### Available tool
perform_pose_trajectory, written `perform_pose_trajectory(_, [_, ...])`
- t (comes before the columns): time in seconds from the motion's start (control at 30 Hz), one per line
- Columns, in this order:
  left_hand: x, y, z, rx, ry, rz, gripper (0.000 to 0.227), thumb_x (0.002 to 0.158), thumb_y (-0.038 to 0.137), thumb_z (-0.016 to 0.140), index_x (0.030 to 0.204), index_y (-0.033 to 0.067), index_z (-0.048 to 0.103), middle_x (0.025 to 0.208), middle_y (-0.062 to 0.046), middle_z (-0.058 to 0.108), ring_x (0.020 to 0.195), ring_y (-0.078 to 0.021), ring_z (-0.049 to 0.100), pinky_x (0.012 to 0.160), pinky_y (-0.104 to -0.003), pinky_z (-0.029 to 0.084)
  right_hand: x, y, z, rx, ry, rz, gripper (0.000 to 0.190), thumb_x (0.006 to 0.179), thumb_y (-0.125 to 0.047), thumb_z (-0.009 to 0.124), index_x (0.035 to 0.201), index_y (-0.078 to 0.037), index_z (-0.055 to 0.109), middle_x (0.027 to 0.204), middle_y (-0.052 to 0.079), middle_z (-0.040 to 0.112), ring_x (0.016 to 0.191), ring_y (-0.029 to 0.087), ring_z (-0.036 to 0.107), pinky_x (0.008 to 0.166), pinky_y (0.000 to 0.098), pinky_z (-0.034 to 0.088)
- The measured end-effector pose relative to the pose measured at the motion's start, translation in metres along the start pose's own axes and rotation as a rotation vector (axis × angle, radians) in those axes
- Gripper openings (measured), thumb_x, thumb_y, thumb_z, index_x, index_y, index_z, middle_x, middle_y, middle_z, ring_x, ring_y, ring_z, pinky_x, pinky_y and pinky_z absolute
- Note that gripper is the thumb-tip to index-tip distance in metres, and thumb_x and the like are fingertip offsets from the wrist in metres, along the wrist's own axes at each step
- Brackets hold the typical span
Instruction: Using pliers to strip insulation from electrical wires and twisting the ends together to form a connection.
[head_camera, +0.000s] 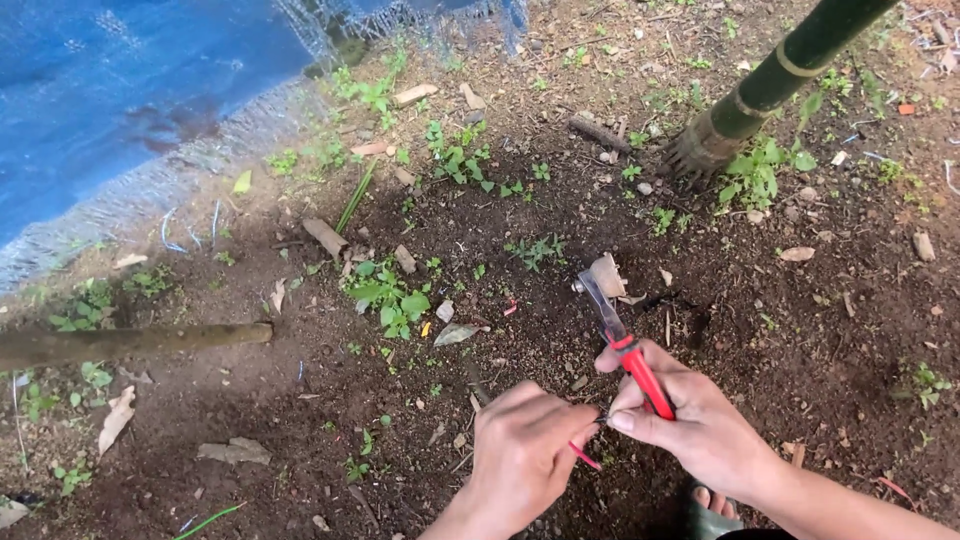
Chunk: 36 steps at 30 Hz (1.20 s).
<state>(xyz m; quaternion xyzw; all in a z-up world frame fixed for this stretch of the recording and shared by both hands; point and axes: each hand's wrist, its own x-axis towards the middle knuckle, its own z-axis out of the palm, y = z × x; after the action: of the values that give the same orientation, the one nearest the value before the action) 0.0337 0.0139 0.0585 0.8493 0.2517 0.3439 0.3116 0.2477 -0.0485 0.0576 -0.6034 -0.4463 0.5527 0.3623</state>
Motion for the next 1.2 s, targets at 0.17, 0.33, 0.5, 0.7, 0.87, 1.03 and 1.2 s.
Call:
perform_pose_trajectory(0.17, [0.000,-0.001,0.000,0.084,0.002,0.015,0.009,0.095,0.001,0.070,0.092,0.0092,0.073,0.075,-0.001,0.070,0.065,-0.0136,0.054,0.060,-0.028,0.042,0.005,0.001,0.011,0.508,0.034,0.358,0.012,0.080,0.002,0.073,0.070,0.002,0.067,0.126,0.014,0.074,0.065,0.021,0.051,0.061,0.0368,0.042])
perform_pose_trajectory(0.33, [-0.010,-0.021,0.005,-0.313,0.002,-0.128,0.020,0.103,0.008,0.061,0.121,0.0024,0.066,0.090,-0.010,0.075,0.077,-0.0192,0.075,0.072,-0.031,0.069,0.007,0.001,0.002,0.596,0.046,0.340,0.011,0.084,0.001,0.071,0.073,0.004,0.070,0.128,0.013,0.069,0.070,0.021,0.054,0.066,0.0387,0.047])
perform_pose_trajectory(0.5, [-0.017,-0.026,-0.002,-0.536,0.181,-0.357,0.019,0.103,0.020,0.058,0.106,0.0130,0.075,0.087,-0.002,0.073,0.060,-0.0063,0.058,0.048,-0.020,0.047,0.004,-0.009,-0.009,-0.206,0.084,0.070,0.030,0.082,-0.030,0.072,0.108,-0.023,0.085,0.157,-0.006,0.052,0.144,0.020,0.051,0.117,0.0584,0.031])
perform_pose_trajectory(0.7, [-0.022,-0.017,-0.011,-0.688,0.230,-0.448,0.018,0.103,0.016,0.063,0.114,0.0088,0.075,0.070,-0.002,0.071,0.051,-0.0064,0.059,0.042,-0.019,0.048,-0.008,-0.025,-0.013,-0.457,0.104,-0.402,0.039,0.091,-0.025,0.062,0.119,0.001,0.070,0.153,0.016,0.040,0.139,0.029,0.047,0.119,0.0479,0.035])
perform_pose_trajectory(0.87, [-0.015,-0.005,-0.019,-0.664,0.202,-0.451,0.018,0.102,0.016,0.062,0.109,0.0056,0.075,0.069,-0.004,0.069,0.054,-0.0099,0.061,0.046,-0.023,0.052,-0.009,-0.027,-0.012,-0.469,0.053,-0.389,0.028,0.088,-0.013,0.067,0.111,0.001,0.072,0.155,0.016,0.038,0.148,0.030,0.038,0.121,0.0466,0.032])
perform_pose_trajectory(1.03, [-0.012,0.003,-0.026,-0.585,0.210,-0.388,0.022,0.103,0.021,0.058,0.103,0.0047,0.073,0.064,-0.003,0.066,0.052,-0.0120,0.061,0.050,-0.026,0.052,0.002,-0.012,-0.013,-0.544,0.042,-0.469,0.033,0.086,-0.011,0.069,0.117,0.000,0.072,0.156,0.020,0.037,0.148,0.036,0.036,0.122,0.0510,0.031])
perform_pose_trajectory(1.2, [-0.022,0.002,-0.024,-0.808,0.173,-0.519,0.026,0.102,0.022,0.062,0.103,-0.0009,0.075,0.064,0.001,0.055,0.048,-0.0081,0.037,0.040,-0.026,0.027,0.022,0.025,-0.019,-0.683,0.106,-0.633,0.038,0.086,-0.015,0.071,0.123,-0.011,0.071,0.154,0.016,0.042,0.138,0.033,0.044,0.116,0.0578,0.037])
